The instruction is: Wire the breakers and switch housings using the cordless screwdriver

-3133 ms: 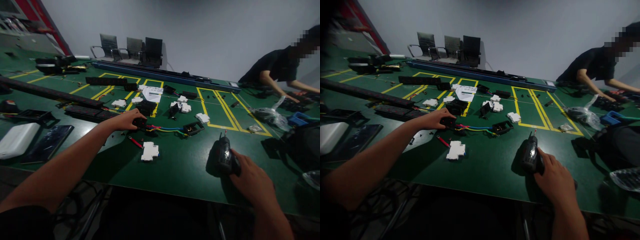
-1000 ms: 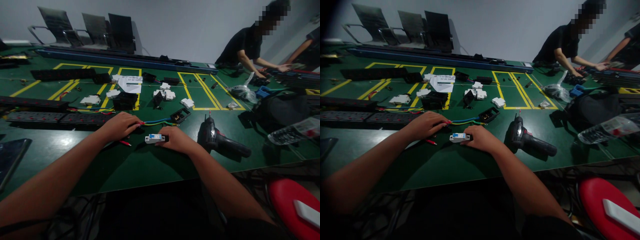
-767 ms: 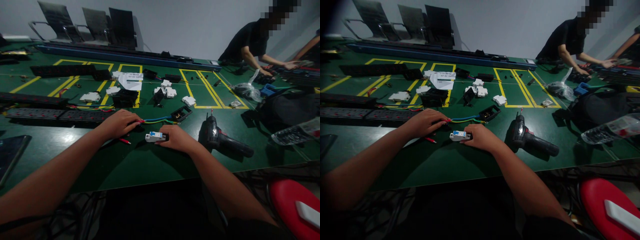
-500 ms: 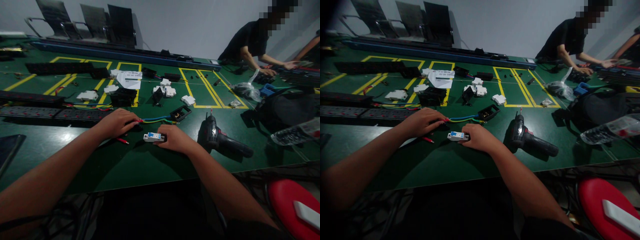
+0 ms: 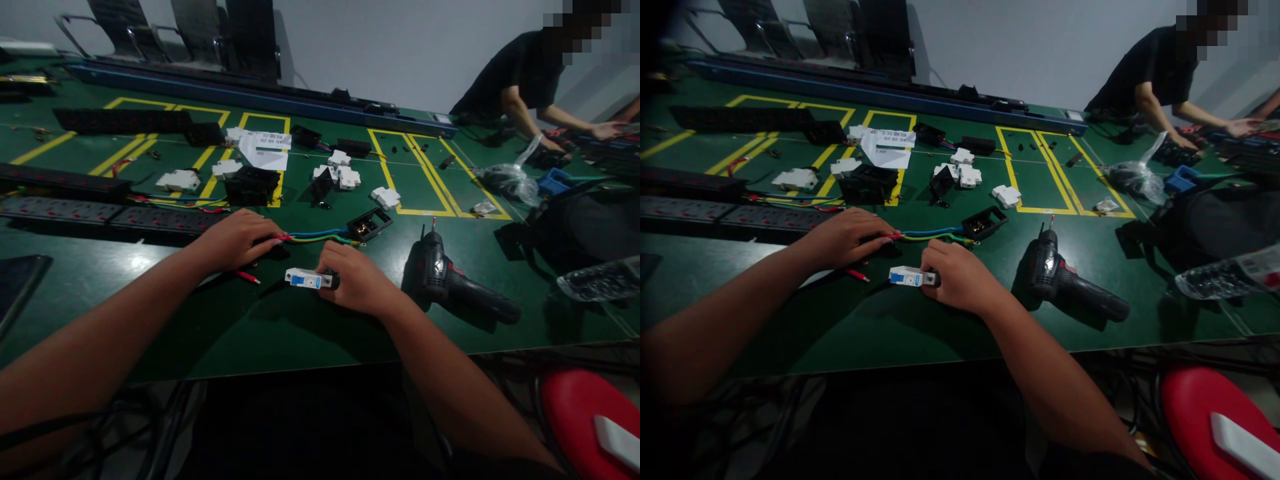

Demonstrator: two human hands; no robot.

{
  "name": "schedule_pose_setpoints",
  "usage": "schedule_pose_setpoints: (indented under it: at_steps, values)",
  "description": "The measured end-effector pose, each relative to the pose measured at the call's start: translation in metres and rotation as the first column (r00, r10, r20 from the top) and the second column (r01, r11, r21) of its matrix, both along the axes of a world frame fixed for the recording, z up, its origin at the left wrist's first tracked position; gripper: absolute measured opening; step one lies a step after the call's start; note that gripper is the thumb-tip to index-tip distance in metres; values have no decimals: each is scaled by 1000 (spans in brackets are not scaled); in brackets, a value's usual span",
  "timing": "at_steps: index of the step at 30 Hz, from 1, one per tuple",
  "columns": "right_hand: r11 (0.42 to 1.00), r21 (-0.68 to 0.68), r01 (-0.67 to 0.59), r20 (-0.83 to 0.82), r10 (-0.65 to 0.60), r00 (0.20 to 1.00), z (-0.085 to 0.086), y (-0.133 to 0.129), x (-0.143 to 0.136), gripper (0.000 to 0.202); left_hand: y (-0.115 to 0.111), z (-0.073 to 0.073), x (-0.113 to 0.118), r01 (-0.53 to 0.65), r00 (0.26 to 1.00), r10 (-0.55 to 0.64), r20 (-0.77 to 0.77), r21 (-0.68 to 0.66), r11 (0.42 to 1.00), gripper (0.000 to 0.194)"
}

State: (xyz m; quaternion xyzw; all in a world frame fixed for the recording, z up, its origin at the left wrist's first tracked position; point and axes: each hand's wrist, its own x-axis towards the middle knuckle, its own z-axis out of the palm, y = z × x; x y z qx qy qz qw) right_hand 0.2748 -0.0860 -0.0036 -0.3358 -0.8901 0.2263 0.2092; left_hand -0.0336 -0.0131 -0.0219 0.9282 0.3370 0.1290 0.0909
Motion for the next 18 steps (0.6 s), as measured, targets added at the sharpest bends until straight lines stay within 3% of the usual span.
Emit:
schedule_pose_setpoints:
  at_steps: [10, 18]
  values:
    - [999, 35, 11, 39, -12, 999, 4, -3, -1, 15, 1, -1, 0, 6, 1000, -6, -8, 8, 1000, 34]
    - [992, -127, 9, 47, -3, 999, 5, 2, 6, 18, 0, 1, 1, -5, 1000, 5, -28, 1, 1000, 32]
